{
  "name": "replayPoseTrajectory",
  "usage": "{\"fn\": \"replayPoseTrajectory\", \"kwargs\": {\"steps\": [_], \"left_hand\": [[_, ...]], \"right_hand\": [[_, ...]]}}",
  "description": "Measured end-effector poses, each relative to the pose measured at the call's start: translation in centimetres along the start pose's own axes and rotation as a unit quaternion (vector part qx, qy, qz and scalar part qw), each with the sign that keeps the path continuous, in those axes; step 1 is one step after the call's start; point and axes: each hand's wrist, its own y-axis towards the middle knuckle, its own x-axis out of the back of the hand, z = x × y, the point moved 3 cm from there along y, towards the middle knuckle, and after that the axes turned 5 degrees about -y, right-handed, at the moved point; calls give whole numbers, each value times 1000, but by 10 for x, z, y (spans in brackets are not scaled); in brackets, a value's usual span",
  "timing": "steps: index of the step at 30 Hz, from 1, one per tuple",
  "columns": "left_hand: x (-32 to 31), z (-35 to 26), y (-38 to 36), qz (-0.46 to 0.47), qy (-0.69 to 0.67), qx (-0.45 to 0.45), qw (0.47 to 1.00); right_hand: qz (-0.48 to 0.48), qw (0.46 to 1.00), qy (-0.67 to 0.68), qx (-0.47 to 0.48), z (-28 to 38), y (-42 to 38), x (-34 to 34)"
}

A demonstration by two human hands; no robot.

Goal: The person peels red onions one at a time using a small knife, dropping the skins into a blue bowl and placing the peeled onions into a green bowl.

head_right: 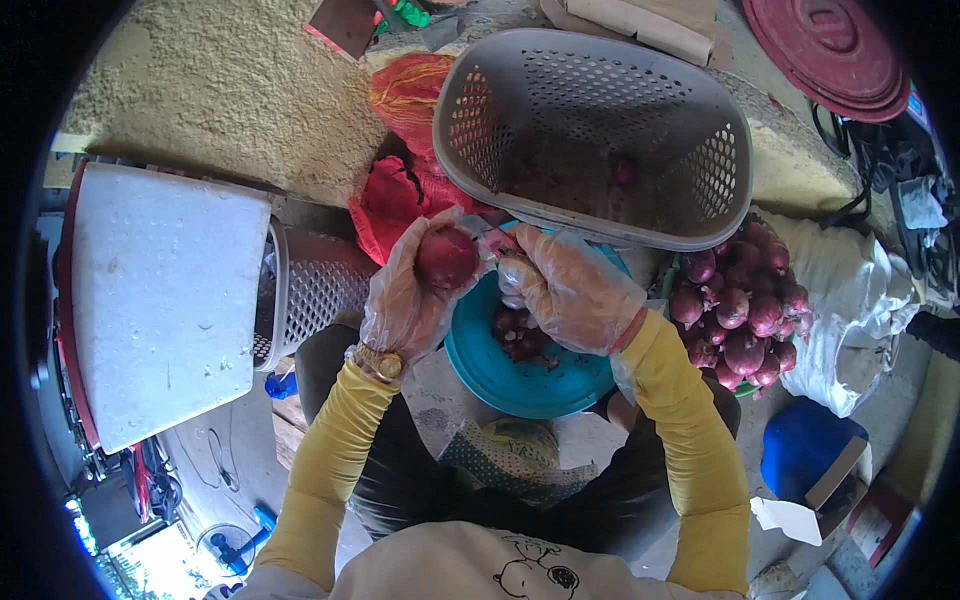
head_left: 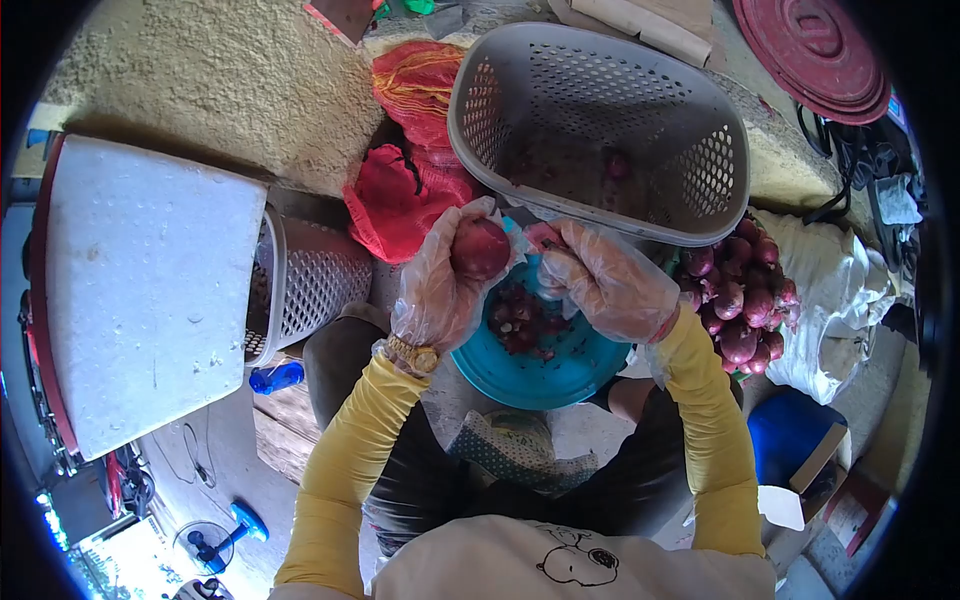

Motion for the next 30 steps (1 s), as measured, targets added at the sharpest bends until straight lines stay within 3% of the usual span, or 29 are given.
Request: {"fn": "replayPoseTrajectory", "kwargs": {"steps": [1, 3, 4, 6, 7, 8, 12, 15, 18, 19, 21, 22, 24, 27, 29, 30], "left_hand": [[-5, 0, -1, -8, -9, 13, 1000], [3, 11, 6, -18, -17, 29, 999], [13, 17, 14, -8, 153, -62, 986], [25, 22, 19, 4, 316, -146, 937], [30, 26, 21, 20, 127, -31, 991], [33, 31, 22, 32, -68, 83, 994], [23, 32, 12, -11, -49, 56, 997], [28, 31, 10, -24, -54, 63, 996], [33, 36, 9, 38, -75, 69, 994], [31, 37, 6, 104, -22, -17, 994], [25, 36, 2, 168, 31, -100, 980], [13, 29, 1, 68, 86, -61, 992], [10, 28, -1, -34, 140, -20, 989], [15, 27, 0, -13, 123, -41, 991], [22, 29, 3, 29, -21, 45, 998], [23, 30, 3, 28, -21, 44, 998]], "right_hand": [[-4, 1000, 0, -3, -2, -1, 2], [-58, 981, -182, 41, -2, 2, 9], [-61, 981, -180, 38, 2, 3, 10], [-72, 956, -283, -40, 11, 5, 13], [-73, 956, -281, -43, 6, 7, 14], [-72, 945, -314, -56, -1, 11, 14], [-69, 901, -426, -39, -23, 22, 7], [-57, 917, -392, -53, -20, 26, 5], [-55, 906, -416, -56, -18, 25, 3], [-56, 906, -415, -58, -19, 25, 2], [-67, 900, -430, -28, -19, 26, 0], [-68, 900, -429, -29, -19, 26, 0], [-53, 899, -433, -34, -18, 27, -1], [-48, 911, -409, -23, -30, 29, 0], [-50, 899, -434, -18, -30, 26, 0], [-53, 887, -458, -12, -30, 26, 0]]}}
